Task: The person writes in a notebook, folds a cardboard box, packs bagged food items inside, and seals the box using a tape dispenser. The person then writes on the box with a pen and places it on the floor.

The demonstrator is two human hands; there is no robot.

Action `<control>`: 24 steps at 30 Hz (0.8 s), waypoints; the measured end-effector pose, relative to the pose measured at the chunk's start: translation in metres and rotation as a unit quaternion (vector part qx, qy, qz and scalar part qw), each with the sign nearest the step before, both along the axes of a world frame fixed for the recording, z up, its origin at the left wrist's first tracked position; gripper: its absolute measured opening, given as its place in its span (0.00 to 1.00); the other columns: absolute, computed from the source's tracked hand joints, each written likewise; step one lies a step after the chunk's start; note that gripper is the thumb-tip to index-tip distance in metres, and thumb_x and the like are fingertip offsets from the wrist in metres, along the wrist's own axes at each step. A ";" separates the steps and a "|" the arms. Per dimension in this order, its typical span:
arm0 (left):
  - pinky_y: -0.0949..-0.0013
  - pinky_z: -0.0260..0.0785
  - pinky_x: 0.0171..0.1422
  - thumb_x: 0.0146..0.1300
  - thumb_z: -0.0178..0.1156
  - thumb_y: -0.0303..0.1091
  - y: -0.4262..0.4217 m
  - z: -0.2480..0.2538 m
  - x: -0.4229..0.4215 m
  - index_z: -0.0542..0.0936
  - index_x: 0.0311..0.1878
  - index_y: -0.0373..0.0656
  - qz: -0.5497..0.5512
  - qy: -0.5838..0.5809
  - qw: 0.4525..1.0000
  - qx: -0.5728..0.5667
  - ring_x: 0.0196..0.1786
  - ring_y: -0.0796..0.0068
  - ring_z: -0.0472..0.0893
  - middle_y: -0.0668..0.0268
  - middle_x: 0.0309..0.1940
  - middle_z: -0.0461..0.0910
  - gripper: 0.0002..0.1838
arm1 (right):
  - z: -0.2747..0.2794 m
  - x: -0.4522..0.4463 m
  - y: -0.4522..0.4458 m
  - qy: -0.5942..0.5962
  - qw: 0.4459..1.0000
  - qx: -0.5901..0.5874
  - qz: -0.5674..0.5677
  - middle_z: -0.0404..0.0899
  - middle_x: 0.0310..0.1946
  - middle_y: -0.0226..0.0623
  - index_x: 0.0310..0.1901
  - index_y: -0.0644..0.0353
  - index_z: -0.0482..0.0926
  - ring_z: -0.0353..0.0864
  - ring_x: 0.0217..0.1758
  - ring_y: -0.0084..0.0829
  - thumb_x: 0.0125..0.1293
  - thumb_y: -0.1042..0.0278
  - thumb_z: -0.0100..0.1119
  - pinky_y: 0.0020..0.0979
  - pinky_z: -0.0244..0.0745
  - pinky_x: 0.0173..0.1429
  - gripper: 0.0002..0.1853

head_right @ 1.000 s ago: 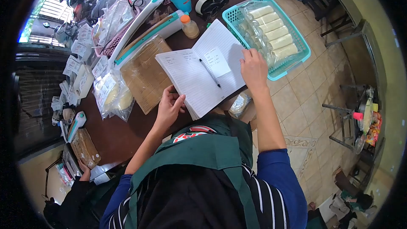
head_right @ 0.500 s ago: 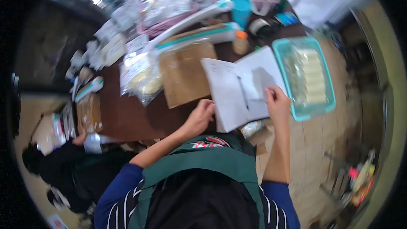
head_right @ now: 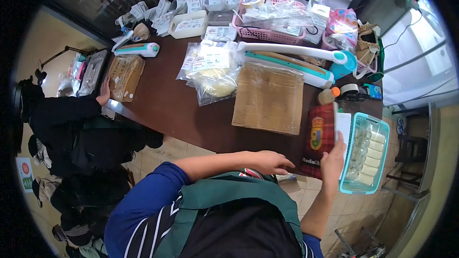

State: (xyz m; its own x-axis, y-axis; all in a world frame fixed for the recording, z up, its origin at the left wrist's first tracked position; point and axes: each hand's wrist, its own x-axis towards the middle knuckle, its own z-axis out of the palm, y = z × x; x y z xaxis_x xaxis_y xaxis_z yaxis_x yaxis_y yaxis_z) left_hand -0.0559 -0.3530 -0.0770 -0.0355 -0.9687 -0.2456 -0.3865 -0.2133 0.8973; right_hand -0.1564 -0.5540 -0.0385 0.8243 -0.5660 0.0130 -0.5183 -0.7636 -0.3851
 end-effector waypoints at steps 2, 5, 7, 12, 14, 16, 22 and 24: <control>0.61 0.71 0.50 0.66 0.50 0.48 0.028 -0.005 0.018 0.74 0.54 0.43 0.072 0.046 0.996 0.019 0.43 0.59 0.80 0.56 0.37 0.80 0.21 | -0.010 -0.007 -0.015 0.046 0.992 -0.113 -0.031 0.66 0.56 0.50 0.66 0.54 0.56 0.70 0.57 0.50 0.49 0.82 0.61 0.42 0.67 0.57 0.41; 0.69 0.74 0.37 0.65 0.54 0.45 0.082 0.011 0.058 0.79 0.44 0.40 0.239 0.085 0.963 0.095 0.31 0.73 0.81 0.61 0.29 0.82 0.17 | -0.001 0.006 -0.009 0.047 0.986 -0.153 -0.048 0.66 0.55 0.48 0.64 0.55 0.58 0.70 0.56 0.49 0.50 0.80 0.62 0.42 0.67 0.57 0.38; 0.71 0.73 0.33 0.64 0.56 0.45 0.124 0.006 0.087 0.80 0.39 0.39 0.386 0.068 0.911 0.128 0.28 0.78 0.80 0.63 0.26 0.81 0.16 | 0.003 0.022 0.006 -0.069 0.994 -0.086 0.017 0.68 0.53 0.46 0.60 0.57 0.65 0.70 0.56 0.47 0.52 0.78 0.62 0.39 0.67 0.57 0.31; 0.65 0.72 0.34 0.61 0.57 0.47 0.221 -0.045 0.177 0.80 0.32 0.39 0.684 -0.130 0.716 0.054 0.28 0.69 0.82 0.62 0.23 0.82 0.18 | 0.006 0.076 0.082 -0.100 0.993 0.045 0.034 0.73 0.48 0.44 0.54 0.60 0.71 0.73 0.51 0.44 0.55 0.77 0.59 0.38 0.69 0.54 0.23; 0.68 0.72 0.32 0.62 0.58 0.46 0.238 -0.065 0.214 0.79 0.33 0.37 0.718 -0.129 0.683 0.040 0.26 0.71 0.81 0.63 0.24 0.81 0.18 | 0.004 0.088 0.112 -0.077 0.990 0.091 0.071 0.75 0.45 0.43 0.51 0.60 0.73 0.76 0.47 0.43 0.56 0.76 0.59 0.37 0.71 0.51 0.19; 0.72 0.71 0.31 0.62 0.58 0.45 0.237 -0.064 0.239 0.79 0.35 0.37 0.729 0.051 0.681 0.043 0.25 0.74 0.79 0.65 0.26 0.80 0.18 | 0.000 0.096 0.137 -0.074 0.988 0.105 0.081 0.76 0.44 0.44 0.50 0.60 0.74 0.77 0.46 0.43 0.56 0.75 0.58 0.37 0.72 0.50 0.17; 0.62 0.69 0.45 0.58 0.61 0.36 0.233 -0.091 0.254 0.73 0.45 0.29 0.713 -0.229 0.660 -0.057 0.38 0.64 0.76 0.53 0.36 0.76 0.18 | -0.035 0.060 0.181 -0.099 0.980 0.169 0.033 0.76 0.23 0.47 0.30 0.60 0.72 0.78 0.30 0.50 0.57 0.67 0.60 0.44 0.73 0.33 0.08; 0.64 0.65 0.49 0.59 0.60 0.34 0.228 -0.071 0.223 0.70 0.46 0.32 0.633 -0.358 0.682 -0.077 0.44 0.61 0.71 0.53 0.42 0.70 0.17 | -0.042 0.036 0.197 -0.054 0.989 0.137 0.000 0.76 0.21 0.45 0.29 0.58 0.70 0.78 0.28 0.48 0.57 0.62 0.60 0.45 0.73 0.30 0.11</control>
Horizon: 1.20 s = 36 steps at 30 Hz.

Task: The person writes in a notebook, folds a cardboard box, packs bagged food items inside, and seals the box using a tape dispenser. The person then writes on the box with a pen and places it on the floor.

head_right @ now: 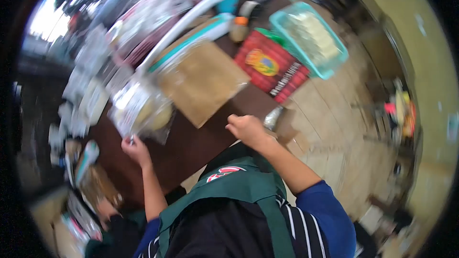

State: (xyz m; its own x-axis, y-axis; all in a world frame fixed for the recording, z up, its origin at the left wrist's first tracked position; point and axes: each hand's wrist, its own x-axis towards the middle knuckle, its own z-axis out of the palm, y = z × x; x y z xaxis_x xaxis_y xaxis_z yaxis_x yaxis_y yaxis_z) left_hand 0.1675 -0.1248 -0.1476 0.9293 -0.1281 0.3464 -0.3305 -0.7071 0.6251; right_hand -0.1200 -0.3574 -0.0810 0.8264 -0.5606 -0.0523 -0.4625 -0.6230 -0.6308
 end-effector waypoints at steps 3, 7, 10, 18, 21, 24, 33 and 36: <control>0.62 0.64 0.49 0.57 0.59 0.30 -0.021 0.012 -0.059 0.71 0.45 0.37 -0.164 0.064 0.984 -0.023 0.44 0.61 0.70 0.57 0.41 0.70 0.14 | -0.002 -0.022 0.016 0.043 0.998 -0.021 -0.040 0.77 0.21 0.41 0.30 0.57 0.71 0.79 0.28 0.46 0.58 0.61 0.59 0.44 0.73 0.30 0.10; 0.58 0.64 0.52 0.51 0.62 0.27 -0.047 0.012 -0.128 0.72 0.46 0.42 -0.451 0.045 0.891 0.019 0.47 0.56 0.70 0.57 0.42 0.70 0.17 | 0.002 -0.046 0.022 0.029 0.995 -0.024 -0.094 0.77 0.23 0.38 0.29 0.57 0.71 0.79 0.29 0.44 0.59 0.60 0.58 0.42 0.73 0.31 0.11; 0.58 0.65 0.55 0.50 0.63 0.27 -0.075 0.024 -0.161 0.73 0.47 0.44 -0.506 0.092 0.857 0.006 0.50 0.53 0.70 0.55 0.43 0.70 0.19 | 0.007 -0.055 0.004 -0.008 0.992 -0.030 -0.121 0.77 0.25 0.37 0.28 0.57 0.72 0.79 0.30 0.44 0.59 0.60 0.58 0.42 0.74 0.31 0.11; 0.62 0.68 0.45 0.54 0.59 0.21 -0.113 0.050 -0.161 0.75 0.42 0.40 -0.457 0.156 0.875 0.010 0.41 0.57 0.74 0.56 0.40 0.72 0.11 | -0.034 -0.060 -0.047 -0.038 0.998 -0.002 -0.040 0.79 0.27 0.42 0.27 0.58 0.75 0.80 0.33 0.45 0.57 0.63 0.58 0.43 0.76 0.35 0.08; 0.61 0.69 0.37 0.59 0.59 0.30 -0.089 0.022 -0.160 0.77 0.32 0.42 -0.533 0.108 0.831 0.113 0.30 0.58 0.75 0.58 0.24 0.73 0.03 | -0.039 -0.059 -0.023 0.021 0.995 0.093 0.013 0.79 0.24 0.48 0.28 0.60 0.77 0.81 0.31 0.49 0.55 0.61 0.59 0.46 0.76 0.37 0.11; 0.61 0.69 0.30 0.61 0.58 0.41 -0.069 0.009 -0.176 0.79 0.22 0.44 -0.578 0.151 0.745 0.298 0.24 0.57 0.77 0.58 0.17 0.75 0.15 | -0.051 -0.073 -0.003 0.086 0.980 0.155 0.094 0.80 0.27 0.49 0.33 0.61 0.81 0.81 0.35 0.50 0.52 0.51 0.61 0.47 0.76 0.41 0.19; 0.68 0.61 0.63 0.68 0.50 0.44 -0.012 -0.123 -0.152 0.67 0.62 0.44 -0.653 0.539 0.399 0.353 0.61 0.63 0.69 0.56 0.60 0.69 0.23 | -0.198 -0.193 0.039 0.234 0.817 0.521 0.083 0.56 0.69 0.43 0.67 0.54 0.61 0.54 0.71 0.44 0.55 0.24 0.43 0.43 0.47 0.72 0.46; 0.71 0.61 0.61 0.69 0.51 0.41 -0.071 -0.067 -0.201 0.68 0.58 0.38 -0.525 0.631 0.438 0.367 0.58 0.71 0.70 0.59 0.55 0.72 0.20 | -0.210 -0.214 0.062 0.242 0.810 0.533 -0.018 0.44 0.72 0.43 0.69 0.50 0.57 0.48 0.73 0.45 0.54 0.23 0.44 0.45 0.46 0.73 0.48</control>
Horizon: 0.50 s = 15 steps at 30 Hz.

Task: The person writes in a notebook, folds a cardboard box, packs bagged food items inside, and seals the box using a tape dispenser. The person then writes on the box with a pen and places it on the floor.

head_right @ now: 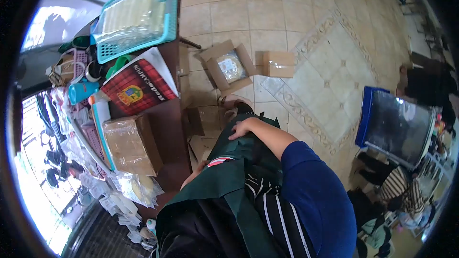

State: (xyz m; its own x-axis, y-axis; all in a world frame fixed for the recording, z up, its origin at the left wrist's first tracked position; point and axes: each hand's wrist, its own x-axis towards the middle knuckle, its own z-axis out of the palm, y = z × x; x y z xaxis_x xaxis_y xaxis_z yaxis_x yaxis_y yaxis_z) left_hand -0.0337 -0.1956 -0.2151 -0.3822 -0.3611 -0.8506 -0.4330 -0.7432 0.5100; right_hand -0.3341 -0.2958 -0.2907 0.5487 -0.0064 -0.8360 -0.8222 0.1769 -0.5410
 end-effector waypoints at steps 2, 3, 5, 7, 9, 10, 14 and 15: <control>0.70 0.64 0.58 0.67 0.54 0.41 -0.020 0.005 -0.010 0.73 0.50 0.38 -0.085 -0.080 0.993 0.032 0.53 0.71 0.73 0.58 0.48 0.76 0.16 | 0.002 -0.009 0.018 0.033 0.998 0.033 -0.041 0.35 0.74 0.43 0.70 0.46 0.53 0.42 0.75 0.46 0.52 0.22 0.46 0.46 0.44 0.73 0.49; 0.69 0.66 0.54 0.64 0.56 0.38 -0.037 0.022 -0.022 0.74 0.43 0.39 -0.159 -0.120 0.979 -0.049 0.48 0.66 0.76 0.56 0.42 0.77 0.12 | 0.000 -0.014 0.029 0.052 0.993 0.039 -0.095 0.36 0.73 0.45 0.70 0.45 0.53 0.41 0.75 0.46 0.51 0.23 0.47 0.46 0.43 0.73 0.49; 0.67 0.66 0.54 0.62 0.57 0.36 -0.056 0.042 -0.040 0.75 0.42 0.40 -0.218 -0.132 0.948 -0.188 0.48 0.63 0.76 0.56 0.42 0.77 0.11 | -0.007 -0.026 0.054 0.073 0.985 0.049 -0.146 0.37 0.73 0.46 0.70 0.45 0.53 0.41 0.75 0.46 0.51 0.23 0.48 0.46 0.43 0.74 0.50; 0.62 0.65 0.56 0.57 0.58 0.31 -0.079 0.057 -0.054 0.76 0.43 0.42 -0.268 -0.122 0.834 -0.467 0.50 0.58 0.74 0.56 0.45 0.76 0.10 | -0.017 -0.030 0.082 0.053 0.978 0.026 -0.199 0.41 0.72 0.48 0.70 0.46 0.52 0.43 0.75 0.46 0.51 0.24 0.50 0.45 0.43 0.74 0.50; 0.56 0.61 0.60 0.53 0.60 0.30 -0.105 0.073 -0.062 0.76 0.45 0.44 -0.240 -0.155 0.728 -0.623 0.54 0.55 0.71 0.57 0.51 0.73 0.14 | -0.024 -0.036 0.102 0.045 0.973 0.005 -0.226 0.46 0.71 0.51 0.70 0.48 0.52 0.46 0.74 0.47 0.51 0.25 0.51 0.43 0.45 0.74 0.50; 0.53 0.58 0.62 0.52 0.61 0.31 -0.114 0.077 -0.063 0.76 0.47 0.45 -0.216 -0.208 0.701 -0.647 0.56 0.54 0.70 0.57 0.54 0.71 0.16 | -0.039 -0.037 0.116 0.045 0.965 0.008 -0.260 0.48 0.70 0.53 0.70 0.50 0.52 0.48 0.73 0.47 0.52 0.27 0.52 0.41 0.47 0.73 0.50; 0.51 0.51 0.67 0.53 0.62 0.36 -0.138 0.058 -0.039 0.69 0.57 0.42 -0.173 -0.308 0.664 -0.659 0.63 0.50 0.63 0.52 0.62 0.64 0.27 | -0.055 -0.040 0.136 0.074 0.947 0.025 -0.311 0.43 0.71 0.54 0.71 0.48 0.47 0.49 0.73 0.49 0.55 0.32 0.53 0.41 0.50 0.72 0.48; 0.51 0.50 0.68 0.53 0.63 0.38 -0.142 0.052 -0.033 0.66 0.61 0.42 -0.174 -0.332 0.661 -0.650 0.65 0.49 0.61 0.52 0.64 0.61 0.32 | -0.057 -0.041 0.135 0.071 0.945 0.033 -0.318 0.43 0.71 0.54 0.71 0.48 0.47 0.49 0.73 0.49 0.55 0.32 0.53 0.41 0.50 0.72 0.48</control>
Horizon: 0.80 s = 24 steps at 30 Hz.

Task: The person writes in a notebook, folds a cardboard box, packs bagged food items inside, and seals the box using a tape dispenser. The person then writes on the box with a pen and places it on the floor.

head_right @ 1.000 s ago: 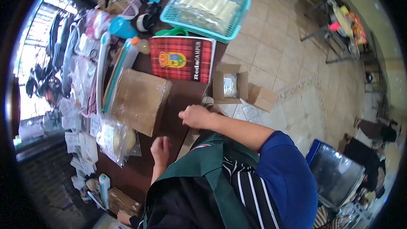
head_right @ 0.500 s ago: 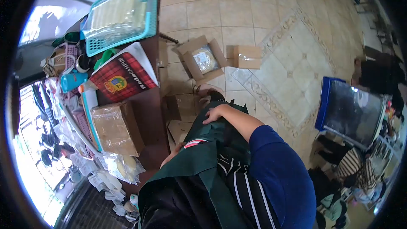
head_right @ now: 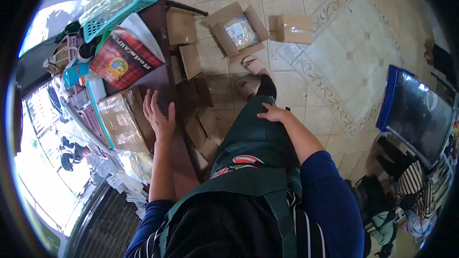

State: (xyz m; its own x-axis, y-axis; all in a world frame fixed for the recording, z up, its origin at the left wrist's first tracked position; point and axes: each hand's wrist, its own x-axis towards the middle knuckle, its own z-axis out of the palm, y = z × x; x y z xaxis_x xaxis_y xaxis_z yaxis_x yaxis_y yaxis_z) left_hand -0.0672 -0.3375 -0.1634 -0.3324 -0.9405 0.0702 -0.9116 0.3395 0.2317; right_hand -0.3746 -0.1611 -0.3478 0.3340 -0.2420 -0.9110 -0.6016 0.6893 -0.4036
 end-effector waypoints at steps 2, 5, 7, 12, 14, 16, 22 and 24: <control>0.50 0.48 0.69 0.54 0.63 0.39 0.001 -0.011 0.009 0.62 0.64 0.41 -0.014 -0.003 0.998 0.053 0.67 0.48 0.58 0.52 0.66 0.58 0.35 | -0.004 -0.001 0.002 0.066 0.996 0.033 0.042 0.46 0.70 0.53 0.71 0.51 0.48 0.53 0.72 0.49 0.57 0.33 0.52 0.38 0.51 0.72 0.47; 0.45 0.42 0.69 0.53 0.63 0.43 0.008 -0.028 0.016 0.55 0.68 0.40 -0.029 -0.039 0.994 0.099 0.71 0.44 0.50 0.49 0.70 0.50 0.42 | -0.025 0.000 0.010 0.099 0.982 0.098 0.128 0.35 0.73 0.46 0.72 0.41 0.45 0.50 0.73 0.48 0.57 0.32 0.51 0.50 0.49 0.71 0.45; 0.43 0.40 0.69 0.52 0.64 0.44 0.008 -0.032 0.016 0.53 0.68 0.40 -0.041 -0.037 0.996 0.072 0.71 0.43 0.49 0.47 0.70 0.49 0.44 | -0.032 0.002 0.019 0.096 0.976 0.117 0.154 0.32 0.74 0.43 0.71 0.37 0.45 0.49 0.72 0.55 0.57 0.34 0.53 0.55 0.51 0.70 0.45; 0.45 0.39 0.71 0.52 0.64 0.40 0.010 -0.033 0.012 0.52 0.69 0.39 -0.024 -0.038 0.995 0.085 0.72 0.43 0.47 0.45 0.70 0.47 0.45 | -0.050 -0.005 0.026 0.119 0.977 0.117 0.134 0.32 0.74 0.40 0.70 0.33 0.48 0.46 0.68 0.71 0.54 0.38 0.60 0.57 0.58 0.66 0.45; 0.47 0.38 0.73 0.52 0.63 0.35 0.013 -0.032 0.007 0.50 0.69 0.38 0.014 -0.017 0.995 0.097 0.72 0.44 0.47 0.46 0.70 0.47 0.44 | -0.058 -0.011 0.024 0.121 0.980 0.115 0.107 0.33 0.74 0.39 0.70 0.34 0.50 0.46 0.68 0.70 0.53 0.38 0.61 0.59 0.59 0.65 0.45; 0.46 0.38 0.73 0.52 0.63 0.34 0.023 -0.035 -0.018 0.51 0.69 0.39 0.074 -0.065 0.993 0.070 0.72 0.44 0.47 0.46 0.70 0.47 0.43 | -0.067 -0.015 0.023 0.145 0.984 0.096 0.047 0.37 0.74 0.37 0.68 0.37 0.55 0.49 0.67 0.69 0.49 0.39 0.65 0.64 0.61 0.61 0.45; 0.38 0.40 0.70 0.52 0.63 0.39 0.051 -0.093 -0.094 0.53 0.68 0.41 -0.096 -0.188 0.967 0.145 0.71 0.39 0.47 0.44 0.69 0.48 0.43 | -0.065 -0.021 0.013 0.168 0.981 0.092 0.043 0.41 0.73 0.37 0.66 0.40 0.60 0.54 0.66 0.64 0.47 0.43 0.68 0.62 0.65 0.58 0.44; 0.40 0.41 0.71 0.54 0.63 0.42 0.026 -0.154 -0.085 0.50 0.69 0.40 0.086 -0.136 0.972 0.174 0.72 0.39 0.46 0.44 0.69 0.47 0.44 | -0.066 -0.023 0.017 0.188 0.979 0.068 0.041 0.43 0.72 0.37 0.65 0.41 0.61 0.56 0.64 0.63 0.47 0.45 0.69 0.61 0.66 0.58 0.42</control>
State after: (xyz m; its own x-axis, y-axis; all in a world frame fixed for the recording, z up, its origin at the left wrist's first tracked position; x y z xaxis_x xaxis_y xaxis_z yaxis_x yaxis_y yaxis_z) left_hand -0.1524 -0.3115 -0.3171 -0.1291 -0.9353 -0.3294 -0.9916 0.1202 0.0474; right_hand -0.3977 -0.1444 -0.4138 -0.0185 -0.0964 -0.9952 -0.7454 0.6647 -0.0505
